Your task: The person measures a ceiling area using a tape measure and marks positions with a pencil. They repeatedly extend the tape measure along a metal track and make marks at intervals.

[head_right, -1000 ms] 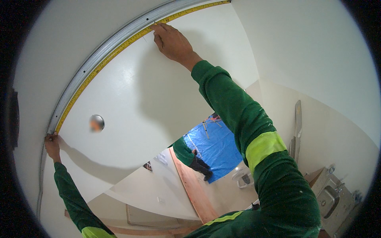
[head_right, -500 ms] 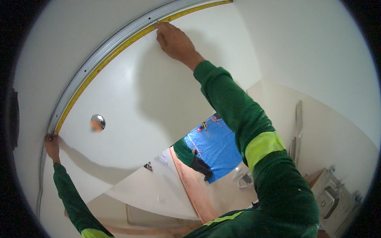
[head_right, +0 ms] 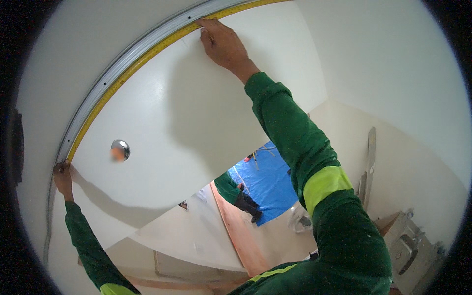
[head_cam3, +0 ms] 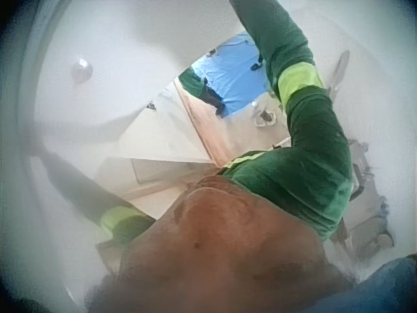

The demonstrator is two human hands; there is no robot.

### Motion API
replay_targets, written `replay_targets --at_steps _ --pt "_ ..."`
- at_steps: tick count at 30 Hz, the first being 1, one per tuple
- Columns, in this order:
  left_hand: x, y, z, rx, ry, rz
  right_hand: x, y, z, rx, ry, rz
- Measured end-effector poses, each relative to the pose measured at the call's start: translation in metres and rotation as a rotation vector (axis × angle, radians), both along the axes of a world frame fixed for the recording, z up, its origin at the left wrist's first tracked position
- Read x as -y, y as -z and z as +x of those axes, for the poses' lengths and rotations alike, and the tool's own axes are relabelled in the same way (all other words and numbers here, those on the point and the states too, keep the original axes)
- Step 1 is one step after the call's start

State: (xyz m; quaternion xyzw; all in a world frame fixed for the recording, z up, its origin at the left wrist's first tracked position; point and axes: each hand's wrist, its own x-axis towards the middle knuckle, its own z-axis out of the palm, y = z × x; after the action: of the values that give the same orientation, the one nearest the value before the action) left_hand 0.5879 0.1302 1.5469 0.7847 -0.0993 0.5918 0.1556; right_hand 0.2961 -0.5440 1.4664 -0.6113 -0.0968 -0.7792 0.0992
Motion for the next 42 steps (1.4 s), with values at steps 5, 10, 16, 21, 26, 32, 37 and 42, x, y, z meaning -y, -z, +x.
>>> replay_targets --at_steps 5,10,16,21,26,32,37,42 --pt "0.005 -0.003 -0.008 -0.006 -0.052 0.027 -0.003 0.002 -0.003 -0.039 0.006 0.012" --pt "0.014 -0.002 -0.016 -0.035 -0.064 0.0 0.003 0.002 -0.008 -0.072 -0.002 0.002" --pt "0.013 -0.005 -0.016 -0.022 -0.064 0.004 0.011 -0.004 -0.021 -0.38 -0.149 0.054" --pt "0.022 -0.004 -0.026 -0.053 -0.079 -0.009 0.015 -0.011 -0.024 -0.36 -0.157 -0.004" --pt "0.024 -0.006 -0.028 -0.055 -0.101 -0.011 0.022 -0.014 -0.016 -0.326 -0.19 -0.051" --pt "0.029 -0.002 -0.026 -0.053 -0.101 -0.022 0.028 -0.016 -0.014 -0.34 -0.267 -0.075" --pt "0.003 -0.007 -0.017 -0.02 -0.1 0.013 0.017 -0.016 -0.018 -0.314 -0.233 -0.056" --pt "0.023 -0.003 -0.022 0.005 -0.149 -0.024 0.024 -0.018 -0.015 -0.207 -0.144 -0.158"
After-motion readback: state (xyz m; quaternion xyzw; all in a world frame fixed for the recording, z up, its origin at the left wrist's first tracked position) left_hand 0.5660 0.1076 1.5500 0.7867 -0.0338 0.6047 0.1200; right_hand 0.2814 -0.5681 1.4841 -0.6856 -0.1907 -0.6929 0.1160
